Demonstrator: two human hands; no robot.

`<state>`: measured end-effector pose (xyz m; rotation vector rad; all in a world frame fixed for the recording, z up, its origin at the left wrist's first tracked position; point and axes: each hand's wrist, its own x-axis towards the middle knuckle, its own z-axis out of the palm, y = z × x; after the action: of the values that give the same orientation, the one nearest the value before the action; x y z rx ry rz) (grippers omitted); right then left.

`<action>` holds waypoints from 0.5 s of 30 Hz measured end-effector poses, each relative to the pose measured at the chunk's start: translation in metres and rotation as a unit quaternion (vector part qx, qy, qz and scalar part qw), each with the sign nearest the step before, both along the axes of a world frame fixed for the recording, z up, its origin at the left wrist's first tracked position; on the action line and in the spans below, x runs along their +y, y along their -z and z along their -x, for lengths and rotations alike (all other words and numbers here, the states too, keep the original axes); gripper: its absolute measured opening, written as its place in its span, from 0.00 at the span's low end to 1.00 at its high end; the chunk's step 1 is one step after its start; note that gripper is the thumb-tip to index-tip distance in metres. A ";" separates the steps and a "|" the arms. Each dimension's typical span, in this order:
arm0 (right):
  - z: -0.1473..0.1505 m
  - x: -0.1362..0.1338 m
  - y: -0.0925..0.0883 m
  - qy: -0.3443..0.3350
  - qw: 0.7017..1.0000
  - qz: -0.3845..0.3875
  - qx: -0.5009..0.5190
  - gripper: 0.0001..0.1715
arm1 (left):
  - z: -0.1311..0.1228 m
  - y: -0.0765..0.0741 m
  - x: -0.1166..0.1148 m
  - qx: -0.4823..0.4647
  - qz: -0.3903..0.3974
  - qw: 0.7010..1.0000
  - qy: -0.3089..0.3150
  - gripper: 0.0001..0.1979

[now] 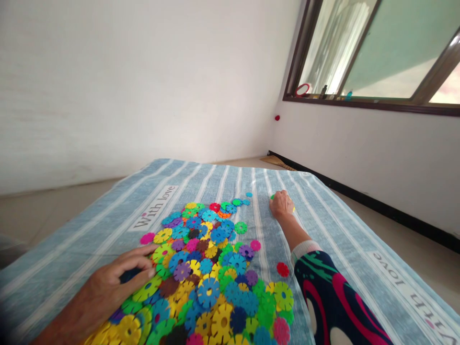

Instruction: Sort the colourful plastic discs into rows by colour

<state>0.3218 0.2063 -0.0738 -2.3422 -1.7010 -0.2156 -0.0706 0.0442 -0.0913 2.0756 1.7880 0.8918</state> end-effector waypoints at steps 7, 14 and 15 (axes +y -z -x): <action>-0.001 -0.001 -0.001 0.000 1.000 0.002 -0.006 0.18 | -0.001 -0.005 -0.002 -0.004 0.002 1.000 0.004 0.15; -0.004 0.000 -0.004 -0.002 1.000 0.002 0.002 0.19 | 0.002 -0.007 -0.001 0.010 0.028 0.999 0.018 0.16; -0.006 0.000 -0.005 -0.004 1.000 0.000 0.004 0.20 | 0.002 -0.007 -0.001 0.009 0.027 0.999 0.019 0.16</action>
<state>0.3274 0.2060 -0.0688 -2.3330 -1.7057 -0.2058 -0.0726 0.0435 -0.0841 2.0835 1.7550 0.8065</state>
